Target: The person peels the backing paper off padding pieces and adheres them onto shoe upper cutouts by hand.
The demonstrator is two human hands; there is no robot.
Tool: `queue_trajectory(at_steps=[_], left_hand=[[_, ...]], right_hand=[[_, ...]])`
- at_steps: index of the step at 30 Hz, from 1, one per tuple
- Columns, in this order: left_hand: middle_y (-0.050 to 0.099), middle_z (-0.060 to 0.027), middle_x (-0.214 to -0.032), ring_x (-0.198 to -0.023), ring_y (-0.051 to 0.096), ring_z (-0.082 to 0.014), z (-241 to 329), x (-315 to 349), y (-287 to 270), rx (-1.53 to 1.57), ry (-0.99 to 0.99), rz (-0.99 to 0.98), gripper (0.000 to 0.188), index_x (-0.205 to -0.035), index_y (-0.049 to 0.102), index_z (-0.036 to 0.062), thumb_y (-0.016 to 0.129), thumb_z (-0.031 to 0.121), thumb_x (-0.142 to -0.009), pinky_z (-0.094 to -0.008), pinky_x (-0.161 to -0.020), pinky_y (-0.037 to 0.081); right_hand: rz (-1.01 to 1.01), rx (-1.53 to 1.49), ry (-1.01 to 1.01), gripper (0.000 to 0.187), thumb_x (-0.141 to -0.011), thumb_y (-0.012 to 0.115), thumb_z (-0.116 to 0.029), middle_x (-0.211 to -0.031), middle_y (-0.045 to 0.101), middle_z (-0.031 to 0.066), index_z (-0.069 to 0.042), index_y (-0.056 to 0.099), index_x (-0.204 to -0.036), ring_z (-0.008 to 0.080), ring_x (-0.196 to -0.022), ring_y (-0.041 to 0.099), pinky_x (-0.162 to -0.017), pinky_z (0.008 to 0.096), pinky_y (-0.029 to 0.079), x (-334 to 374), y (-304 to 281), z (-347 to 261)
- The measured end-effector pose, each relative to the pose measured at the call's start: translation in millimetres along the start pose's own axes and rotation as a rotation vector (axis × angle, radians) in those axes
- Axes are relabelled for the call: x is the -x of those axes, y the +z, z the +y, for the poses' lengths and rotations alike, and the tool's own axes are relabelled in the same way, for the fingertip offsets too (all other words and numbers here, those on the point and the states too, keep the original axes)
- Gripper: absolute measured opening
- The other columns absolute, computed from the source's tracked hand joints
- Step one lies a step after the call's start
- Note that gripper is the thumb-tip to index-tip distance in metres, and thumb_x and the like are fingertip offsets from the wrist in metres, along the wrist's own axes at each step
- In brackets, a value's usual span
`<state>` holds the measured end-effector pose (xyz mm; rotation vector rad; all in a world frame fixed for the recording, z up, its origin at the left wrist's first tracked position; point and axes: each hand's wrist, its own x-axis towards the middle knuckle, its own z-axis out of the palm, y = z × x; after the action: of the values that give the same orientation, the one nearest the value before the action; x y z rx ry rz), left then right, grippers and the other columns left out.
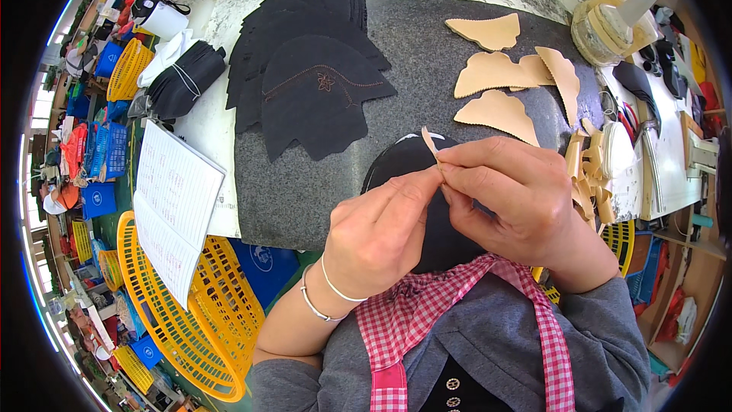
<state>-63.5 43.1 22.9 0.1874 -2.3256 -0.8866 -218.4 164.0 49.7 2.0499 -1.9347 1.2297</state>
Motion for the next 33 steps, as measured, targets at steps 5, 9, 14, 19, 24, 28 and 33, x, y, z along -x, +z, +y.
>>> queue_trajectory(at_steps=[5, 9, 14, 19, 24, 28, 33], left_hand=[[0.076, -0.0146, -0.087, -0.075, 0.076, -0.0216, -5, 0, -2, 0.048, -0.025, -0.036, 0.024, -0.108, 0.073, -0.0027, 0.064, -0.012, -0.088, -0.0284, -0.065, 0.060], [0.075, -0.0202, -0.105, -0.092, 0.077, -0.0292, -10, 7, -7, 0.380, -0.249, -0.144, 0.031, -0.123, 0.067, -0.0057, 0.057, -0.009, -0.095, -0.0309, -0.071, 0.064], [0.049, -0.0347, -0.145, -0.126, 0.057, -0.0509, -33, 11, -14, 1.732, -0.710, -0.067, 0.054, -0.153, 0.034, -0.0081, 0.041, -0.005, -0.100, -0.0494, -0.092, 0.063], [0.055, -0.0356, -0.138, -0.117, 0.063, -0.0488, -48, 20, -34, 1.610, -0.737, 0.030, 0.055, -0.153, 0.033, -0.0100, 0.041, -0.005, -0.099, -0.0428, -0.087, 0.065], [0.058, -0.0304, -0.139, -0.115, 0.069, -0.0393, -23, -2, -42, 1.063, -0.679, 0.069, 0.058, -0.154, 0.033, -0.0081, 0.045, -0.005, -0.097, -0.0357, -0.084, 0.065], [0.047, -0.0299, -0.151, -0.130, 0.060, -0.0376, 0, -13, -11, 0.467, -0.320, 0.099, 0.079, -0.156, 0.031, -0.0055, 0.067, -0.003, -0.086, -0.0392, -0.096, 0.057], [0.036, -0.0285, -0.158, -0.146, 0.040, -0.0394, -7, -15, -6, -0.152, 0.032, 0.029, 0.111, -0.158, 0.021, -0.0038, 0.089, 0.025, -0.076, -0.0476, -0.117, 0.036]], right_hand=[[0.039, -0.072, 0.070, 0.018, -0.070, 0.074, 0.005, -0.092, 0.070, 0.0138, 0.001, 0.067, -0.086, 0.0287, -0.071, 0.071, -0.063, 0.0339, 0.059, 4, 6, 2], [0.052, -0.520, 0.501, 0.008, -0.086, 0.068, 0.001, -0.099, 0.073, 0.0130, 0.000, 0.068, -0.095, 0.0251, -0.084, 0.072, -0.076, 0.0342, 0.058, 10, -1, 10], [0.543, -1.499, 1.022, 0.024, -0.106, 0.046, -0.018, -0.110, 0.070, 0.0102, -0.002, 0.060, -0.116, 0.0187, -0.102, 0.066, -0.087, 0.0355, 0.054, 9, 6, 40], [0.195, -1.892, 0.720, 0.013, -0.103, 0.055, -0.016, -0.088, 0.072, 0.0056, -0.006, 0.063, -0.105, 0.0184, -0.073, 0.071, -0.060, 0.0318, 0.052, 41, -63, 73], [-0.580, 0.099, 0.332, 0.018, -0.088, 0.078, -0.014, -0.059, 0.063, 0.0007, -0.002, 0.068, -0.080, 0.0115, -0.061, 0.069, -0.054, 0.0301, 0.049, 39, -79, 32], [-0.366, -0.322, 0.532, 0.017, -0.090, 0.078, -0.014, -0.086, 0.069, 0.0019, -0.002, 0.067, -0.097, 0.0101, -0.071, 0.068, -0.058, 0.0256, 0.049, -7, -38, -8], [-0.043, -0.627, 0.725, 0.014, -0.096, 0.071, -0.007, -0.090, 0.069, 0.0036, 0.002, 0.064, -0.104, 0.0061, -0.072, 0.064, -0.061, 0.0204, 0.050, -2, -6, -10]])
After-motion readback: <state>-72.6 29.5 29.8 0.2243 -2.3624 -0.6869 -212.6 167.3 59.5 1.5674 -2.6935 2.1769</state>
